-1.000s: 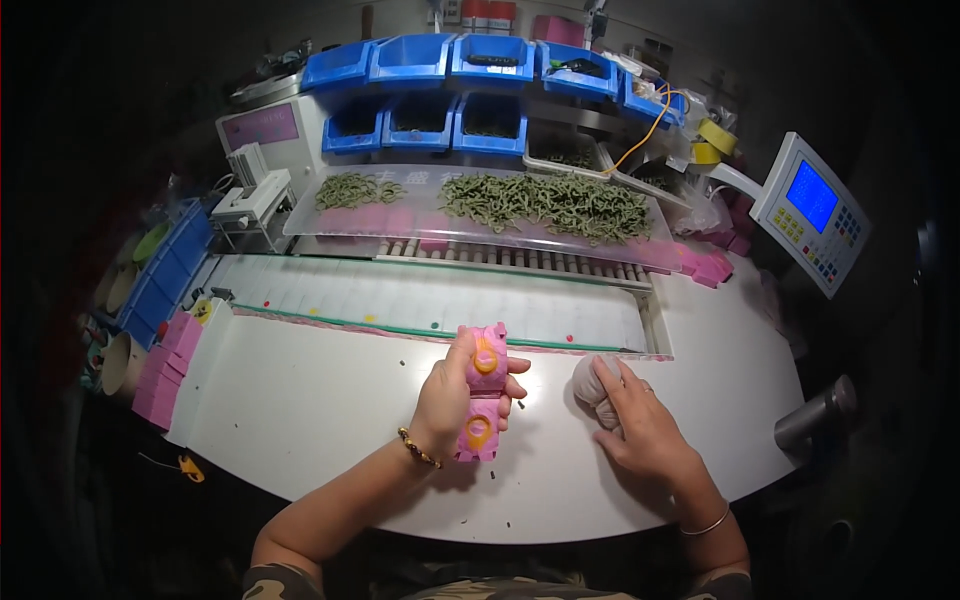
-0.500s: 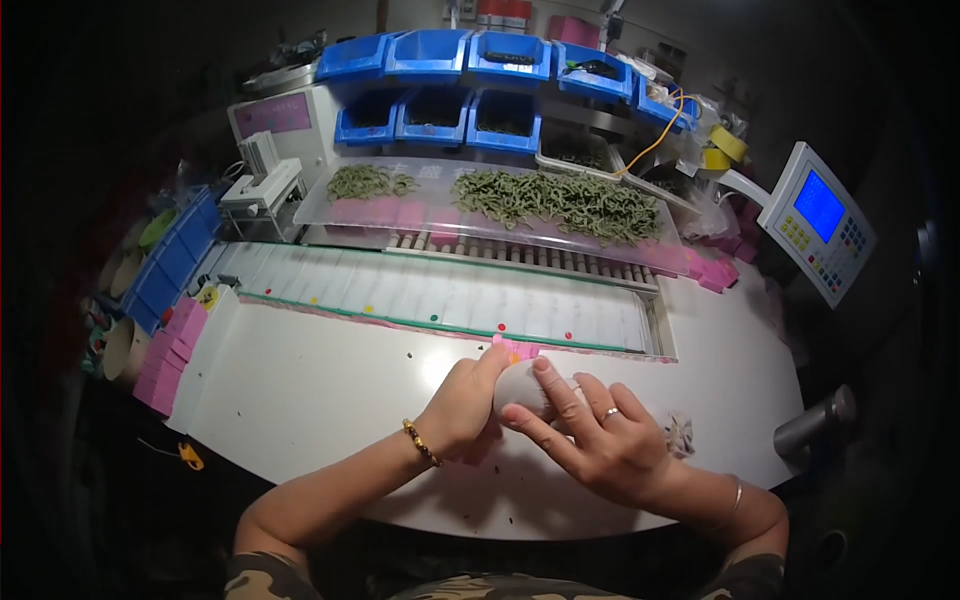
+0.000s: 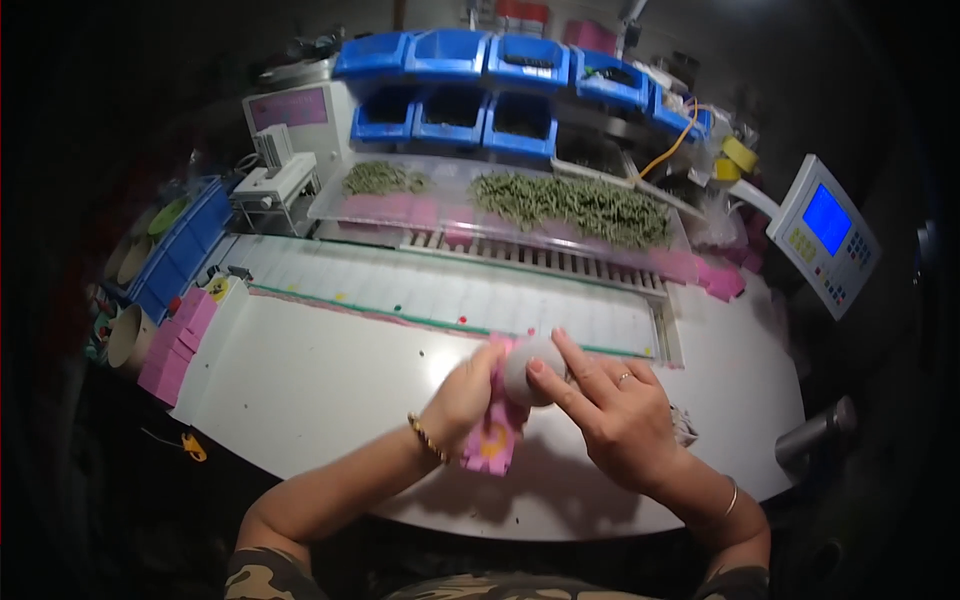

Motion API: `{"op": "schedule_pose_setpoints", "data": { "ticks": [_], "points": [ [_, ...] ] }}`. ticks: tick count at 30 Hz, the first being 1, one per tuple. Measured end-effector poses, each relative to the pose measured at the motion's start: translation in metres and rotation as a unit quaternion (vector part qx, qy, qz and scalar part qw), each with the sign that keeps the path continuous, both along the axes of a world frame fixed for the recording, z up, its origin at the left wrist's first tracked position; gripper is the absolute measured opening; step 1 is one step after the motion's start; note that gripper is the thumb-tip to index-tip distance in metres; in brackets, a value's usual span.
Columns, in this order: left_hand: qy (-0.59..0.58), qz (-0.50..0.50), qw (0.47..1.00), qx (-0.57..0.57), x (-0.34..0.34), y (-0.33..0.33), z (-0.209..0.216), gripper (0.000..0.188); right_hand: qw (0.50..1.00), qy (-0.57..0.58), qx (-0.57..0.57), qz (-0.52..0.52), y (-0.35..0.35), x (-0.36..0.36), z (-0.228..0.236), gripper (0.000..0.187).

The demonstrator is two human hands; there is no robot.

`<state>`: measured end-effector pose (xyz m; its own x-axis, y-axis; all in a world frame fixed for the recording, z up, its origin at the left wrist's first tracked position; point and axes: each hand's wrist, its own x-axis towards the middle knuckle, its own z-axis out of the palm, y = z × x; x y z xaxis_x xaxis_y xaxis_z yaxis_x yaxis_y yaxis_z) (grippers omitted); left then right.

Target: The person places a metal charm and dried herbs into a pink mold, then uses a round handheld tool to press the contents down. They repeat this process with another mold and interact with a control terminal.

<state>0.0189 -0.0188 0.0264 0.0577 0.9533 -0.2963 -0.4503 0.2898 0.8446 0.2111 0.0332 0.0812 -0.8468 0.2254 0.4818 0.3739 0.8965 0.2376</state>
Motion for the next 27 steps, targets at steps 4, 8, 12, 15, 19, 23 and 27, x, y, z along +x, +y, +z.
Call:
{"op": "schedule_pose_setpoints", "data": {
  "ticks": [4,8,12,15,19,23,27],
  "points": [
    [-0.044,0.011,0.998,-0.044,-0.002,0.001,0.0,0.05,1.0,0.002,-0.016,-0.018,0.002,0.002,0.015,0.052],
    [-0.115,0.029,0.991,-0.06,-0.013,0.008,-0.012,0.054,0.976,0.2,0.081,-0.04,-0.006,0.0,0.036,0.041],
    [-0.104,0.126,0.985,0.06,-0.006,0.009,-0.001,0.054,0.999,0.01,-0.012,0.036,-0.029,-0.011,0.003,0.046],
    [0.006,0.154,0.984,0.084,0.005,0.007,-0.005,0.057,0.998,-0.044,-0.046,0.025,-0.022,-0.001,-0.012,0.051],
    [-0.02,0.229,0.961,0.153,-0.009,0.006,-0.009,0.06,0.998,0.044,-0.05,0.013,-0.025,0.002,0.02,0.048],
    [0.005,0.25,0.946,0.204,-0.007,-0.001,0.008,0.064,0.996,0.092,0.006,0.002,-0.041,-0.002,0.018,0.043],
    [0.056,0.206,0.943,0.253,-0.008,-0.009,-0.002,0.067,0.998,-0.03,-0.033,0.042,-0.033,-0.005,-0.004,0.05]
  ]
}}
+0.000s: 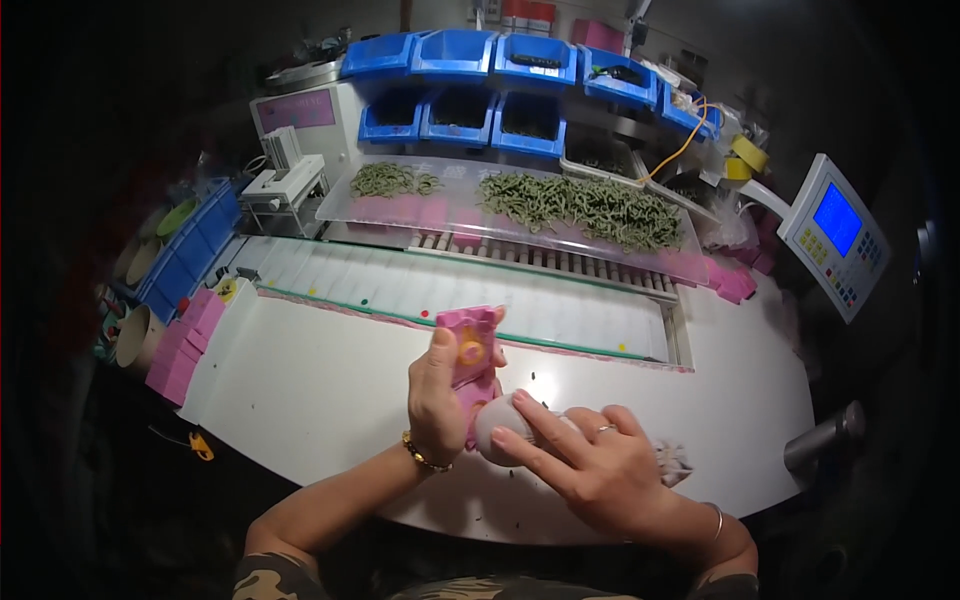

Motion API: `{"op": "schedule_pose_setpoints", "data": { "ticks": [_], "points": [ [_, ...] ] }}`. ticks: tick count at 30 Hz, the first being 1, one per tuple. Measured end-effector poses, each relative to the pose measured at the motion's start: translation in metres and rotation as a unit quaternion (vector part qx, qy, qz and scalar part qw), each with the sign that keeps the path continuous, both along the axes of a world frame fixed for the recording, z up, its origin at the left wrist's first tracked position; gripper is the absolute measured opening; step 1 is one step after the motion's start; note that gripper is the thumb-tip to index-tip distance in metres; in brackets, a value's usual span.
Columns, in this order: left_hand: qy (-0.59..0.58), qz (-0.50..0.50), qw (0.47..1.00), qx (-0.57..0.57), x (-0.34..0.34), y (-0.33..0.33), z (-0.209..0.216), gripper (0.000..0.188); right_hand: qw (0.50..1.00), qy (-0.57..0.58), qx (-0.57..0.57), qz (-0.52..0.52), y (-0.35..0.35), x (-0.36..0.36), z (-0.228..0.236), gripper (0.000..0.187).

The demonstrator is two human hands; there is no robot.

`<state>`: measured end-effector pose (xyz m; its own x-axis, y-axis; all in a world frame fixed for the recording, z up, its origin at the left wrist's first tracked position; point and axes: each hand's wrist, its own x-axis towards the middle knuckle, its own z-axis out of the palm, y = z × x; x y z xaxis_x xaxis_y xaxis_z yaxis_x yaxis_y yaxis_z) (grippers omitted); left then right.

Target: The person places a metal charm and dried herbs into a pink mold, then uses a round handheld tool to press the contents down. They repeat this process with another mold and interact with a control terminal.

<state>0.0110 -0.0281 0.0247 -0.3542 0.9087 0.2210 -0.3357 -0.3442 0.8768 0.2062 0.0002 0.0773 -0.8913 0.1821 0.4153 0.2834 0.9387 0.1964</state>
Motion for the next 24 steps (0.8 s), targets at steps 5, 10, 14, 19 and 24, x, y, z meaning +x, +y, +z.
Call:
{"op": "schedule_pose_setpoints", "data": {
  "ticks": [5,10,14,19,24],
  "points": [
    [0.001,0.061,0.998,0.019,-0.005,0.001,0.003,0.066,0.985,0.155,0.063,-0.048,-0.006,0.004,0.035,0.038],
    [0.135,0.004,0.987,0.09,-0.004,-0.005,0.006,0.062,1.0,-0.001,0.012,-0.018,-0.013,-0.005,-0.005,0.05],
    [-0.05,0.092,0.994,0.037,-0.01,0.002,-0.001,0.055,0.997,-0.019,-0.009,-0.069,-0.001,0.019,-0.013,0.05],
    [-0.079,0.085,0.991,-0.069,-0.024,0.002,-0.002,0.058,0.975,-0.035,0.013,-0.218,0.034,0.066,-0.03,0.051],
    [0.0,0.002,0.996,-0.087,-0.015,0.001,-0.003,0.052,0.944,-0.08,-0.006,-0.321,0.053,0.095,-0.042,0.055]
  ]
}}
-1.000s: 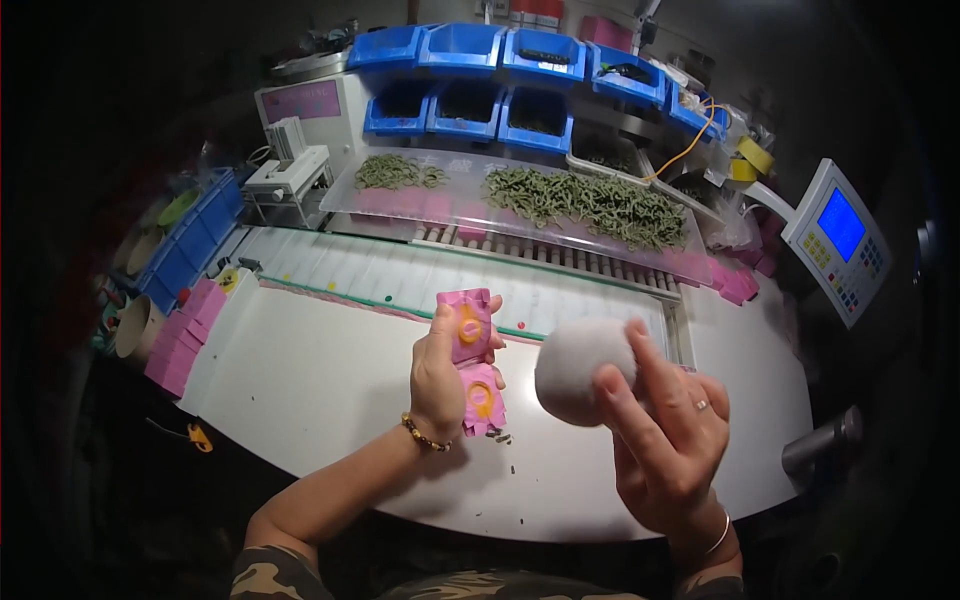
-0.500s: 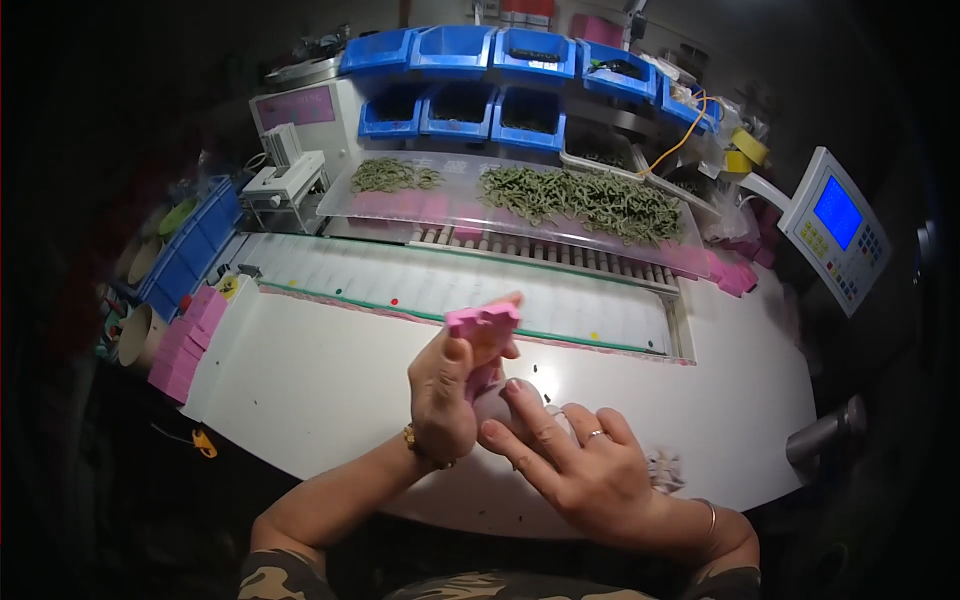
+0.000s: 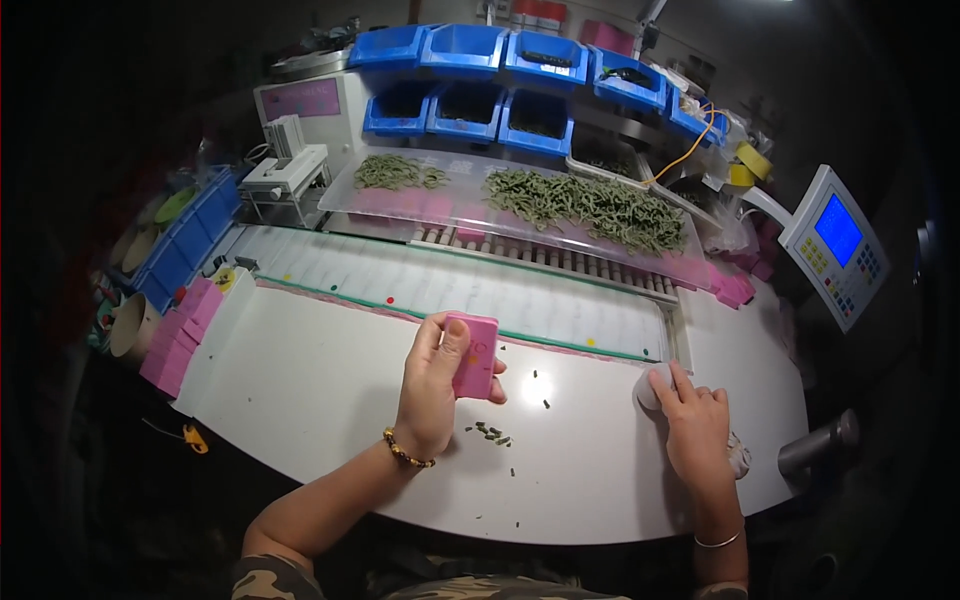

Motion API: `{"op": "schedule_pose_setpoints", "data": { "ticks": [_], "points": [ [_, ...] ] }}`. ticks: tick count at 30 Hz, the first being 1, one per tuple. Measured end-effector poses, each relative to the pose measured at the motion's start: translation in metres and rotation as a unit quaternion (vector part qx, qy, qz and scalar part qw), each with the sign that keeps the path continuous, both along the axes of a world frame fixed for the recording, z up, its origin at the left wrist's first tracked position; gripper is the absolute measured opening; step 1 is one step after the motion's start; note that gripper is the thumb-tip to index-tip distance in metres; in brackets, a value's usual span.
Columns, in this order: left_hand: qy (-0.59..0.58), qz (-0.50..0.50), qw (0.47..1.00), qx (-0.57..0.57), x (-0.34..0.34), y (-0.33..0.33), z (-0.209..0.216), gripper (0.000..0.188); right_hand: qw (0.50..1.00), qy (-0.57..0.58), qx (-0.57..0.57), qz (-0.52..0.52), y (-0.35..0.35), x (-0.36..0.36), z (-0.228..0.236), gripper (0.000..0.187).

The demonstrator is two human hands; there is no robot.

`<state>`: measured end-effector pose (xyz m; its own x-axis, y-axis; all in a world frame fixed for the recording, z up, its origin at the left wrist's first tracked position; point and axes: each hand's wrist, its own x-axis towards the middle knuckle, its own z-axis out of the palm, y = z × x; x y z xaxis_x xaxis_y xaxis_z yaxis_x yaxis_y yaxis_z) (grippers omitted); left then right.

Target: The person places a metal charm and dried herbs into a pink mold, then uses a round handheld tool to press the contents down. They repeat this process with another mold and interact with a control terminal.

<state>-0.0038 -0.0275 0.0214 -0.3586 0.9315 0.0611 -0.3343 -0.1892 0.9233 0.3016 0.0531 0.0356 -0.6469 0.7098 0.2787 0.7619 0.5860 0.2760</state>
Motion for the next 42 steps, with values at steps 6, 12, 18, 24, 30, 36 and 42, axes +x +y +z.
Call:
{"op": "schedule_pose_setpoints", "data": {
  "ticks": [6,12,18,24,30,36,42],
  "points": [
    [0.046,-0.017,0.996,0.07,0.02,-0.006,-0.012,0.039,0.984,0.124,-0.075,0.103,0.0,-0.043,0.018,0.053],
    [0.077,-0.092,0.987,0.111,0.032,-0.021,-0.021,0.043,0.733,0.477,-0.427,0.229,-0.014,-0.103,0.018,0.037],
    [0.049,-0.111,0.988,0.096,0.022,-0.024,-0.018,0.039,0.735,0.509,-0.357,0.27,-0.016,-0.116,0.006,0.024],
    [0.186,0.062,0.976,0.097,0.022,-0.013,-0.017,0.041,0.731,0.564,-0.339,0.18,-0.004,-0.114,0.006,0.024],
    [0.447,0.085,0.878,0.151,0.023,-0.006,-0.026,0.043,0.638,0.593,-0.468,0.15,-0.014,-0.124,-0.001,0.021],
    [0.458,0.107,0.883,-0.013,-0.047,0.058,-0.047,0.039,0.725,0.491,-0.469,0.114,-0.008,-0.095,0.004,0.033],
    [0.601,0.237,0.759,-0.08,-0.118,0.095,-0.06,0.034,0.762,0.491,-0.418,0.06,-0.006,-0.054,0.024,0.035]
  ]
}}
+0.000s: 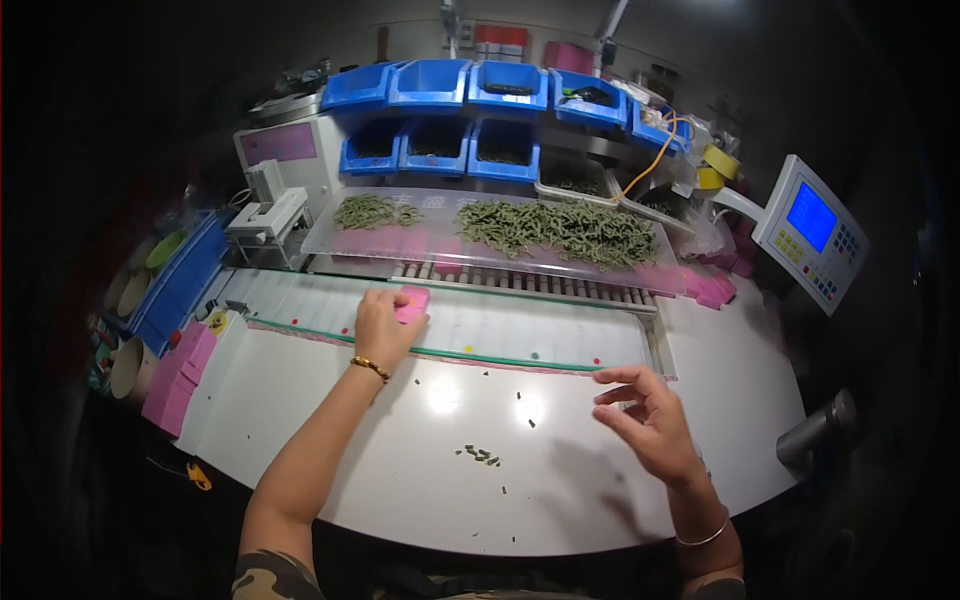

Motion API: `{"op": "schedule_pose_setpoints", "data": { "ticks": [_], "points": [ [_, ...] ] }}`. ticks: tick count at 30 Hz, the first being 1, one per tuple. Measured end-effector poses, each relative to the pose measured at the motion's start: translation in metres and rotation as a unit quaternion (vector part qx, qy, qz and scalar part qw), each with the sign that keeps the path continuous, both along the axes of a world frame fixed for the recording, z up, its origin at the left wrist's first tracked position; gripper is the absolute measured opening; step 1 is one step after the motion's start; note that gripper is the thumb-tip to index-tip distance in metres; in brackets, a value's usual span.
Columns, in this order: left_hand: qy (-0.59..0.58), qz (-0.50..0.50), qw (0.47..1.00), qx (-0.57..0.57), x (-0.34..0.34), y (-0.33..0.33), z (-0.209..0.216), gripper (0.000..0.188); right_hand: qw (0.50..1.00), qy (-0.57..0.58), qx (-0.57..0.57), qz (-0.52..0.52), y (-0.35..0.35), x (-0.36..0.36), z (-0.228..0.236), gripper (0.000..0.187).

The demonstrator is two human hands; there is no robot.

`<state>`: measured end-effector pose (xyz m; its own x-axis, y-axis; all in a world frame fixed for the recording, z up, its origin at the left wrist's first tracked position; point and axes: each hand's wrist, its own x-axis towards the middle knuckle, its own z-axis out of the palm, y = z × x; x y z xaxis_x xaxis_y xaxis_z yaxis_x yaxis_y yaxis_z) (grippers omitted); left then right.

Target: The person places a metal charm and dried herbs into a pink mold, then uses a round handheld tool to press the contents down. They repeat this process with another mold and interact with a control terminal.

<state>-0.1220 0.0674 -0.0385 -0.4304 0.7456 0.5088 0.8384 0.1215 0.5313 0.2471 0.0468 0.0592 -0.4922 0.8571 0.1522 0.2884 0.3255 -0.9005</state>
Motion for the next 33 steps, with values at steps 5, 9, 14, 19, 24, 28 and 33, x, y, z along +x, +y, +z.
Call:
{"op": "schedule_pose_setpoints", "data": {
  "ticks": [5,9,14,19,24,28,33],
  "points": [
    [0.016,0.002,1.0,-0.021,-0.024,-0.001,0.002,0.039,0.996,0.023,-0.015,-0.084,0.015,0.037,0.009,0.028],
    [0.077,0.003,0.997,0.015,-0.001,-0.016,0.016,0.048,0.986,-0.056,0.056,-0.149,0.057,0.093,-0.007,0.024],
    [0.066,-0.103,0.992,0.014,0.031,-0.024,0.024,0.049,0.945,-0.219,0.048,-0.237,0.126,0.19,-0.055,0.034],
    [0.086,-0.259,0.962,-0.024,0.08,-0.004,0.034,0.049,0.869,-0.339,0.113,-0.341,0.176,0.233,-0.116,0.035],
    [0.082,-0.336,0.933,-0.101,0.145,0.032,0.042,0.053,0.875,-0.315,0.174,-0.325,0.207,0.209,-0.127,0.044],
    [0.128,-0.375,0.914,-0.089,0.193,0.084,0.03,0.056,0.87,-0.31,0.199,-0.329,0.238,0.196,-0.129,0.041],
    [0.119,-0.377,0.904,-0.163,0.259,0.153,0.034,0.061,0.901,-0.253,0.224,-0.273,0.271,0.2,-0.13,0.034]
  ]
}}
